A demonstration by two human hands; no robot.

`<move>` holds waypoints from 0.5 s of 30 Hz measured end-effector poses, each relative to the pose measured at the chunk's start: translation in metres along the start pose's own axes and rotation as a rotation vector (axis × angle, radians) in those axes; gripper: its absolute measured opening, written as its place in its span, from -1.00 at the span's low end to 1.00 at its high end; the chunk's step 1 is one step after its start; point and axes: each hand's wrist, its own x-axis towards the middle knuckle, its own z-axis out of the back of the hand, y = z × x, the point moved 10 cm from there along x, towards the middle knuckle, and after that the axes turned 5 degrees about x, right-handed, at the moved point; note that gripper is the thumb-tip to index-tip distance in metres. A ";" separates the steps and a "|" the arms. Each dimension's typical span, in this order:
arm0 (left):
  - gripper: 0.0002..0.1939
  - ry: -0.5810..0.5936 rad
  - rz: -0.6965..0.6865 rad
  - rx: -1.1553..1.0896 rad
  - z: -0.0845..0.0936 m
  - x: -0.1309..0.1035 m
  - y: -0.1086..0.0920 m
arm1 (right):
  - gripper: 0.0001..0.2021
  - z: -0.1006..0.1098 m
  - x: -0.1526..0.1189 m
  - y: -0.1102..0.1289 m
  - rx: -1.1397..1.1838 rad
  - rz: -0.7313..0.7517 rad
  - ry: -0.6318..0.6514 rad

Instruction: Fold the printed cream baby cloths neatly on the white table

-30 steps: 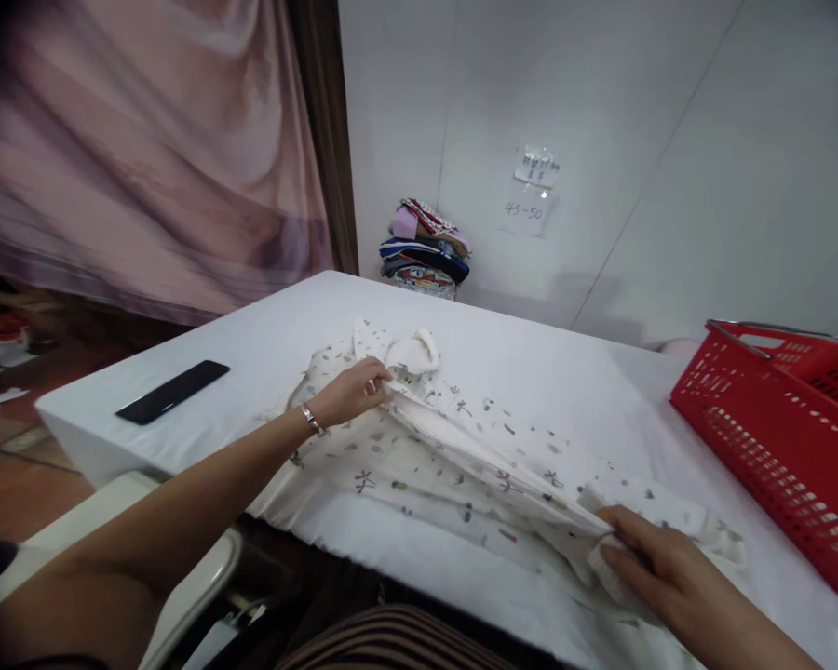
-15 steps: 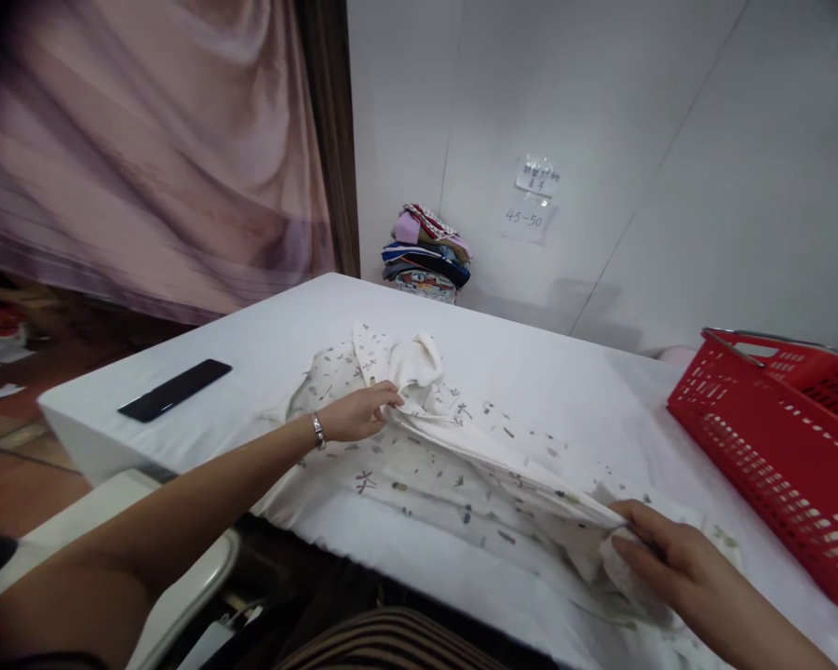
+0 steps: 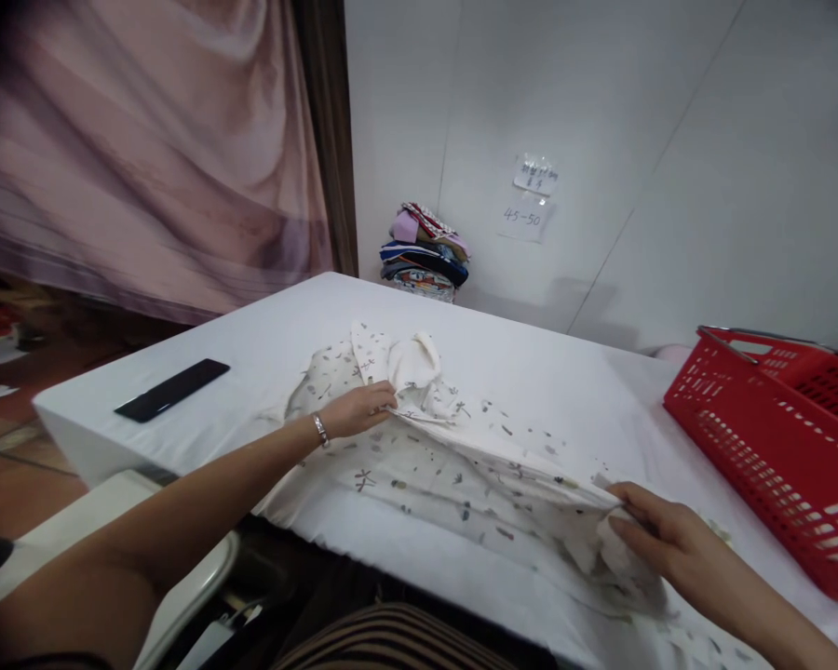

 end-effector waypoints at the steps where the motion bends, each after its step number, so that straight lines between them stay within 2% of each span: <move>1: -0.87 -0.022 -0.007 0.022 0.011 0.005 0.000 | -0.60 0.002 0.004 0.001 0.017 0.005 0.033; 3: -0.85 -0.108 -0.014 0.070 0.047 0.019 -0.001 | -0.61 0.011 0.014 0.008 0.084 0.027 0.134; 4: -0.84 -0.174 -0.011 0.097 0.071 0.028 -0.003 | -0.62 0.023 0.020 0.012 0.115 0.033 0.136; 6: -0.81 -0.320 -0.015 0.158 0.125 0.046 -0.013 | -0.62 0.060 0.034 0.019 0.178 0.028 0.053; 8: -0.80 -0.436 -0.001 0.219 0.172 0.065 -0.025 | -0.61 0.103 0.047 0.027 0.215 0.035 -0.093; 10: -0.81 -0.394 -0.049 0.252 0.195 0.087 -0.042 | -0.67 0.131 0.058 0.037 0.124 0.057 -0.154; 12: -0.80 -0.315 -0.115 0.225 0.205 0.104 -0.055 | -0.73 0.145 0.067 0.044 0.007 0.070 -0.135; 13: -0.79 -0.298 -0.121 0.189 0.209 0.109 -0.058 | -0.73 0.152 0.069 0.045 0.002 0.071 -0.147; 15: -0.75 -0.280 -0.046 0.111 0.213 0.116 -0.052 | -0.69 0.165 0.070 0.044 0.104 0.068 -0.213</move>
